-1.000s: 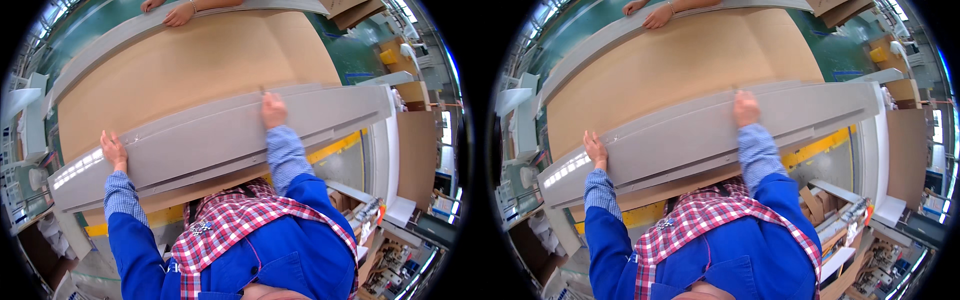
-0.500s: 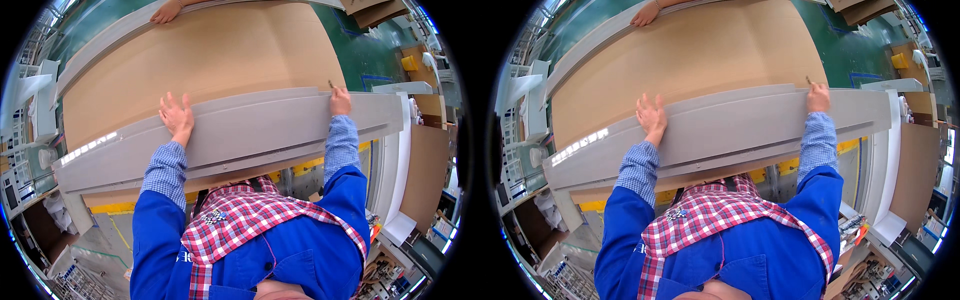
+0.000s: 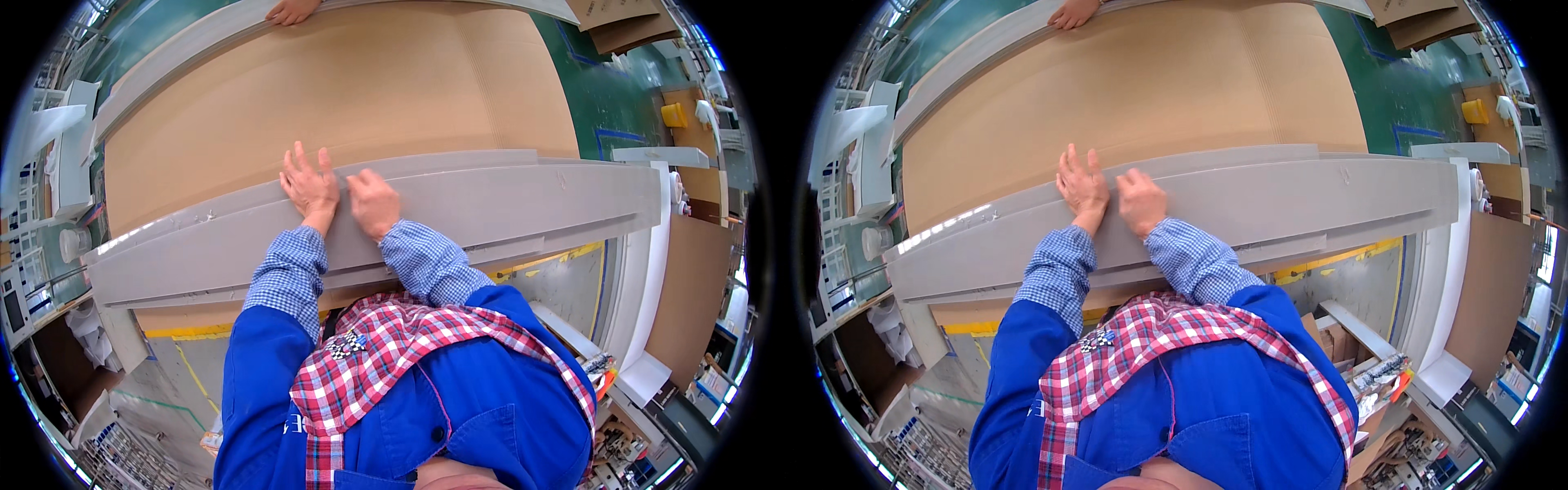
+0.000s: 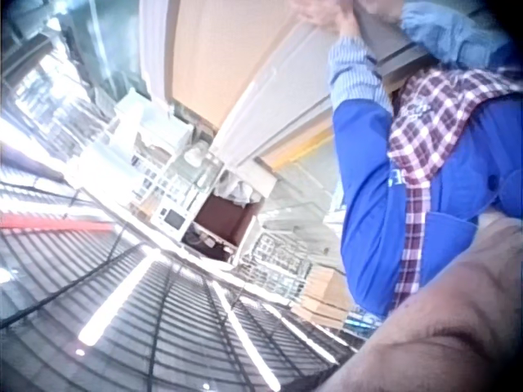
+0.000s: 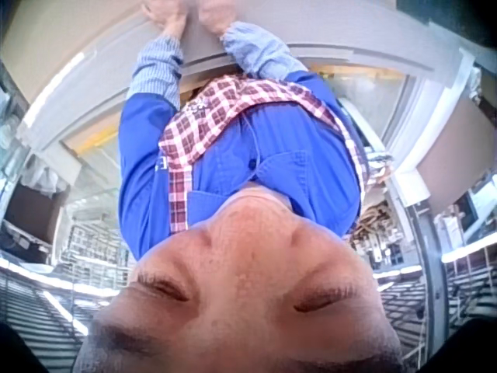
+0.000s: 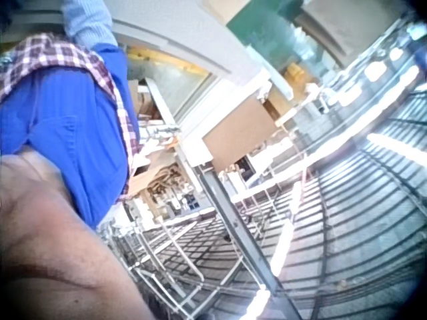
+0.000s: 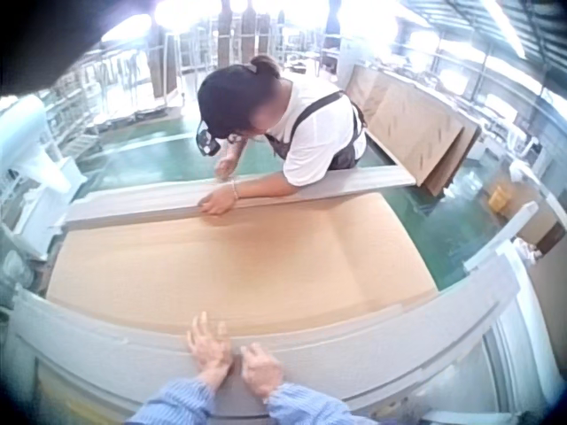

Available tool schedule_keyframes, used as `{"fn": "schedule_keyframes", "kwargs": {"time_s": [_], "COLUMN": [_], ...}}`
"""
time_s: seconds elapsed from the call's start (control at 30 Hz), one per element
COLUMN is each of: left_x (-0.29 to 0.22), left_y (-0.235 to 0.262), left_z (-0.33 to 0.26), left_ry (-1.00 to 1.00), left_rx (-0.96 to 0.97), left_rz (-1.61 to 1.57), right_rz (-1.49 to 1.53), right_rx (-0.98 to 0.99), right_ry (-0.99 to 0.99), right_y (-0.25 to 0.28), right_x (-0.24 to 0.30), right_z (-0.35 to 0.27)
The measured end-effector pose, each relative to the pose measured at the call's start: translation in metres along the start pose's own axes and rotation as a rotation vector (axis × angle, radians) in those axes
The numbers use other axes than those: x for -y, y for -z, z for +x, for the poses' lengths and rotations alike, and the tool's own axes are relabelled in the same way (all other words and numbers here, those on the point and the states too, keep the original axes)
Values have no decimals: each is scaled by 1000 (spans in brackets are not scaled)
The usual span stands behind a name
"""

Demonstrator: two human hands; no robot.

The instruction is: The person unpacks gray plastic components from a cardboard box and places them on a workbench. They then use a utility knife to scrape the surface of the components, removing residue or marks, and peel off protective plastic film. A coworker assists by holding the box and handling other parts.

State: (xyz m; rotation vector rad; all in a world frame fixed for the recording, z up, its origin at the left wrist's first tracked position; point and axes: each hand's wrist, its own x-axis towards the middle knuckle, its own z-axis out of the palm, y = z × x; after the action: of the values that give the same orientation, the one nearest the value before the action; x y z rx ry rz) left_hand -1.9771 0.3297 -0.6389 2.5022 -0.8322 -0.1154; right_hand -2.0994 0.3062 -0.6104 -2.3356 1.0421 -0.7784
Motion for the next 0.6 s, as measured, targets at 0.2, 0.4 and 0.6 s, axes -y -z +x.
{"fn": "schedule_keyframes", "kwargs": {"time_s": [0.2, 0.4, 0.6], "left_x": [-5, -5, -3], "left_y": [8, 6, 3], "left_z": [-2, -2, -3], "left_ry": [14, -3, -13], "left_rx": [16, 34, -27], "left_rz": [32, 88, 80], "right_rz": [-437, -604, -411], "right_rx": [-121, -370, -144], "right_ry": [-364, -351, -160], "right_y": [79, 176, 57], "right_x": [-141, -228, -83], "right_z": [0, -21, -17]}}
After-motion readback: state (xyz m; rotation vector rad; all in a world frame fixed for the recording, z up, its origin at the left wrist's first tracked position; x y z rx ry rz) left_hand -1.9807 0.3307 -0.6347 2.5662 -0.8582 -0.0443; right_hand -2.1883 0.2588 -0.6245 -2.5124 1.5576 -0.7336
